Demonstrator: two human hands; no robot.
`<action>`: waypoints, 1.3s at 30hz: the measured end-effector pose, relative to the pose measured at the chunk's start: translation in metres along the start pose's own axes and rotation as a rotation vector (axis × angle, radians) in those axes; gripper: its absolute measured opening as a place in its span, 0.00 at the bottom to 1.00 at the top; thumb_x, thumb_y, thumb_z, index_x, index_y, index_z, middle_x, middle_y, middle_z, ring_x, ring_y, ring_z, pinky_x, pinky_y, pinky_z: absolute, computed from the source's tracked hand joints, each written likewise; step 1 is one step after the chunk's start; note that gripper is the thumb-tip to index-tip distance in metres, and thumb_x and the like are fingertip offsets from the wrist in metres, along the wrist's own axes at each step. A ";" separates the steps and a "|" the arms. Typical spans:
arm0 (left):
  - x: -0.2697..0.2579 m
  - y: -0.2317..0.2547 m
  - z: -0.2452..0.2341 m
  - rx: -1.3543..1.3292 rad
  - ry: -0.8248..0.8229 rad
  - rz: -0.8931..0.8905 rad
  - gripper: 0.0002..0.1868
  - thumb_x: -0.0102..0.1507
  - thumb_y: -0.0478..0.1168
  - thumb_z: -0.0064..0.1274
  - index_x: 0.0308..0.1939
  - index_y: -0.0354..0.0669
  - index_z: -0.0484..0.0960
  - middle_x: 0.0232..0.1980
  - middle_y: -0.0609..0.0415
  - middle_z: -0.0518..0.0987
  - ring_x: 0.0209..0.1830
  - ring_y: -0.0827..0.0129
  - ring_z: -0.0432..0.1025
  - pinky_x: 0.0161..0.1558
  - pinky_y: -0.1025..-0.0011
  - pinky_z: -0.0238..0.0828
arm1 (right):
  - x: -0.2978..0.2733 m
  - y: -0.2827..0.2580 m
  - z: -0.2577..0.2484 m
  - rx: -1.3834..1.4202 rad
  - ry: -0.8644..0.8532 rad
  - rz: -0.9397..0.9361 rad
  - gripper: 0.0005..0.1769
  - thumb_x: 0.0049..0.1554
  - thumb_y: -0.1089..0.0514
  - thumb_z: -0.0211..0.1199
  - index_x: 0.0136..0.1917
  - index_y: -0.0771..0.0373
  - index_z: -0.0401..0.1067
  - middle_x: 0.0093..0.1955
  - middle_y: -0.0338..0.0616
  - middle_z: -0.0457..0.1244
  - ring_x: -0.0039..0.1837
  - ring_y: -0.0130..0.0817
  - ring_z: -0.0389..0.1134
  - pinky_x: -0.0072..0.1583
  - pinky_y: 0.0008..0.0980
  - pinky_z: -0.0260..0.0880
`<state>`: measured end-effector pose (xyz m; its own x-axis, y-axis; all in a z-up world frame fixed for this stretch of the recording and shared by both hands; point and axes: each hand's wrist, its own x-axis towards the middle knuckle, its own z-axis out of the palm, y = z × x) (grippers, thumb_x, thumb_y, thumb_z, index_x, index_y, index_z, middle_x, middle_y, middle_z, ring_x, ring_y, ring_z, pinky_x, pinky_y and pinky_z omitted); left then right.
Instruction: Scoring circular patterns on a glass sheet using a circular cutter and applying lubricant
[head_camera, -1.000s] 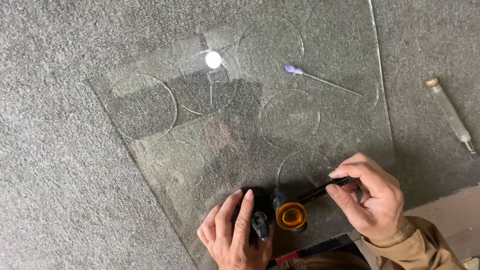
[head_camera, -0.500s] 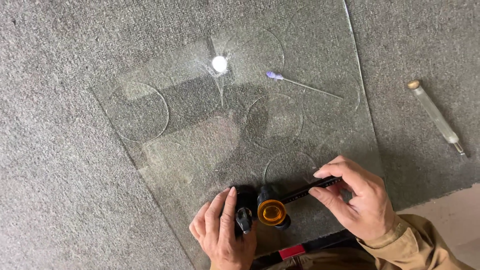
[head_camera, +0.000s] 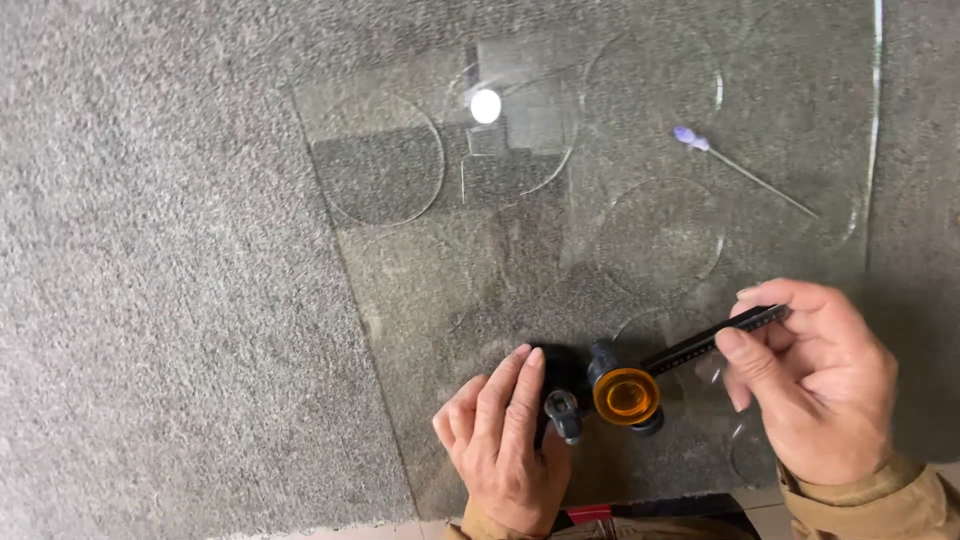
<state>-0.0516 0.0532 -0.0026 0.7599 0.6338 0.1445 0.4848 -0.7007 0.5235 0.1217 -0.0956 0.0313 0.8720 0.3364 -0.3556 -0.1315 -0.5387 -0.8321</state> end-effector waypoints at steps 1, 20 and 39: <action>0.000 0.000 0.001 -0.004 0.005 -0.013 0.22 0.65 0.46 0.40 0.61 0.54 0.81 0.61 0.62 0.82 0.48 0.65 0.72 0.54 0.65 0.61 | 0.004 -0.003 0.003 0.035 0.017 0.015 0.15 0.59 0.71 0.61 0.59 0.69 0.65 0.37 0.50 0.59 0.24 0.32 0.59 0.29 0.24 0.59; 0.016 -0.024 0.015 -0.022 0.243 -0.064 0.08 0.70 0.47 0.48 0.48 0.67 0.82 0.47 0.79 0.85 0.35 0.84 0.73 0.37 0.80 0.62 | 0.091 -0.073 0.085 -0.223 -0.323 -0.090 0.29 0.55 0.73 0.57 0.70 0.73 0.61 0.44 0.60 0.64 0.23 0.30 0.51 0.23 0.23 0.49; 0.005 -0.017 0.034 -0.026 0.215 -0.125 0.08 0.66 0.51 0.55 0.49 0.71 0.82 0.49 0.82 0.83 0.28 0.87 0.69 0.26 0.77 0.55 | 0.098 -0.058 0.082 -0.206 -0.252 -0.047 0.27 0.56 0.70 0.56 0.69 0.69 0.60 0.49 0.59 0.66 0.23 0.26 0.50 0.24 0.20 0.44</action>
<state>-0.0416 0.0569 -0.0395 0.5841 0.7719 0.2510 0.5559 -0.6058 0.5692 0.1767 0.0320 0.0099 0.7273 0.5311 -0.4347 0.0262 -0.6544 -0.7557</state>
